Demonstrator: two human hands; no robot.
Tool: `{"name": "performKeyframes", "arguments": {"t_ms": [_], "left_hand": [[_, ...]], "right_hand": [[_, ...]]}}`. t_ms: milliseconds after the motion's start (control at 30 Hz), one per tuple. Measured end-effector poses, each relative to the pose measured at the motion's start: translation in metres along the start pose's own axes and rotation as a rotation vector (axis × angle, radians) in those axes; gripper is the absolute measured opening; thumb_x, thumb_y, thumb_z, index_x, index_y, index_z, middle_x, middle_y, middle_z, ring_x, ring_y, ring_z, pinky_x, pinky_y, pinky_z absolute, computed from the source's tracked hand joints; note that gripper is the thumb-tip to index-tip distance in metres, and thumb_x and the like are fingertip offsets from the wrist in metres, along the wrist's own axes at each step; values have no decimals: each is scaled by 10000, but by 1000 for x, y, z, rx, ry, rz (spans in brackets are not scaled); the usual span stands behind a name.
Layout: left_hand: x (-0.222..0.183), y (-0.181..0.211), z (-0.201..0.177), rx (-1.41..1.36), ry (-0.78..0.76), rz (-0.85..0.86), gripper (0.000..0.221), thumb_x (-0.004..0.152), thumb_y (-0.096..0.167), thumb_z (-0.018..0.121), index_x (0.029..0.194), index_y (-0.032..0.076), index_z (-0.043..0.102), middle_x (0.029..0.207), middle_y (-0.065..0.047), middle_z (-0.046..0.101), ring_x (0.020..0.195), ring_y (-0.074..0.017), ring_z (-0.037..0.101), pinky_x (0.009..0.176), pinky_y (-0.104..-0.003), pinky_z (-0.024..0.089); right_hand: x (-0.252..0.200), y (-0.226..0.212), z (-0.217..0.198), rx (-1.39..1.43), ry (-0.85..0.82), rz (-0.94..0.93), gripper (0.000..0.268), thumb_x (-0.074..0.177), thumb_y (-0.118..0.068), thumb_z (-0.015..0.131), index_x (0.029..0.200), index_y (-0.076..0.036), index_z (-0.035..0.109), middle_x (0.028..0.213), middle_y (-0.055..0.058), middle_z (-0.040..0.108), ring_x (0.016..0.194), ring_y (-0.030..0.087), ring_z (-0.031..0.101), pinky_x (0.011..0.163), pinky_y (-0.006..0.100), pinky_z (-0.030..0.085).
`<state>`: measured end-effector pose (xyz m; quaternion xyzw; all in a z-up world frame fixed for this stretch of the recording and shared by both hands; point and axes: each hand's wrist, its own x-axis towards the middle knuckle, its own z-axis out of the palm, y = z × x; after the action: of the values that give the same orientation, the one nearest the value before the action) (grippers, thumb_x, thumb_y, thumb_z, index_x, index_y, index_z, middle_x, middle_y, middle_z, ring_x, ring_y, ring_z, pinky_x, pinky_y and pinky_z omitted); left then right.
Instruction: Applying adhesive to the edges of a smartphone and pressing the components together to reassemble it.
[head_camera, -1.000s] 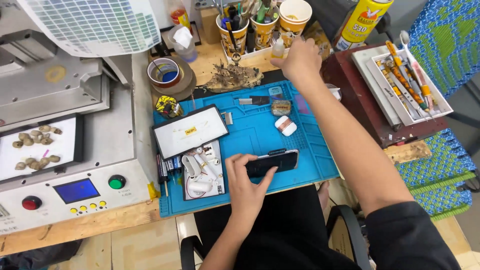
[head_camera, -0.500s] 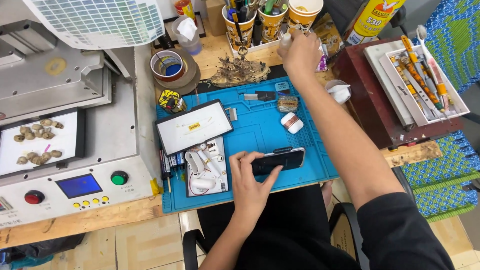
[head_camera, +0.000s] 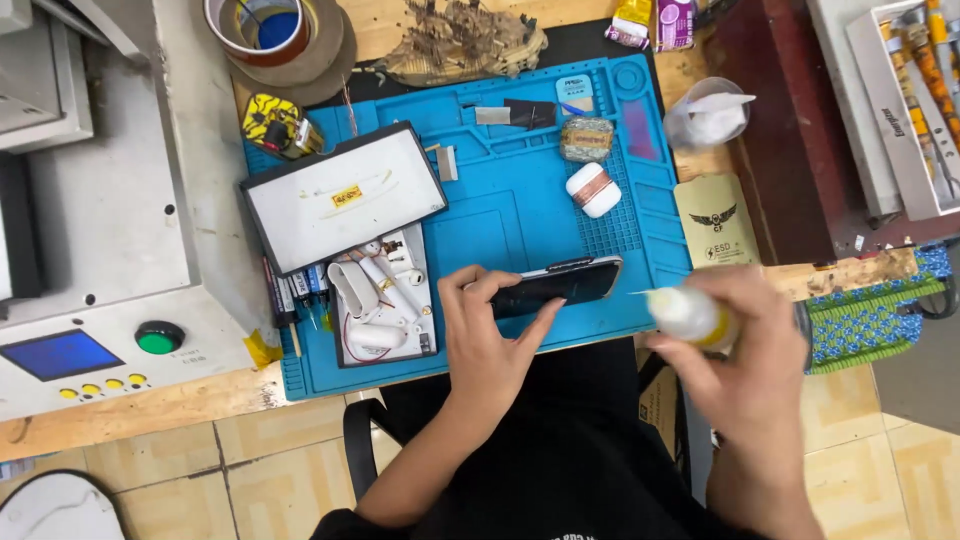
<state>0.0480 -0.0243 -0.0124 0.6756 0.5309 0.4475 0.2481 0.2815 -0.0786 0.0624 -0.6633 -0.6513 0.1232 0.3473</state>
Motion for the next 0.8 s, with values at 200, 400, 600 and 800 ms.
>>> {"name": "performKeyframes", "arguments": {"t_ms": [200,400,600,800], "left_hand": [[-1,0,2,35,13,48,573,923,290,955,1295,128,550,1232,-166,490,1142,-312,629,941,-409,576],[-7,-3,4,47,14,46,599,913,285,969,1302,144,536,1232,-155,484,1158,-305,625,922,-392,571],[-5,-1,3,45,16,67,592,920,263,967,1298,137,530,1208,-165,486,1145,-311,614,905,-395,560],[-6,-2,3,44,18,66,568,927,275,960,1288,143,542,1222,-156,484,1140,-302,619,881,-390,563]], "right_hand": [[-20,-4,23,-140,-92,-50,628,872,-403,911,1383,-101,706,1197,97,798,921,210,751,776,315,563],[-14,-12,28,-160,-16,-216,571,942,-313,906,1339,-5,635,1268,185,792,1016,261,785,811,347,603],[-17,-14,31,-208,-8,-193,550,928,-301,928,1294,14,662,1277,205,799,1059,271,791,826,343,618],[-18,-15,29,-221,3,-185,549,928,-297,929,1298,16,671,1247,210,800,1049,285,784,802,353,609]]}}
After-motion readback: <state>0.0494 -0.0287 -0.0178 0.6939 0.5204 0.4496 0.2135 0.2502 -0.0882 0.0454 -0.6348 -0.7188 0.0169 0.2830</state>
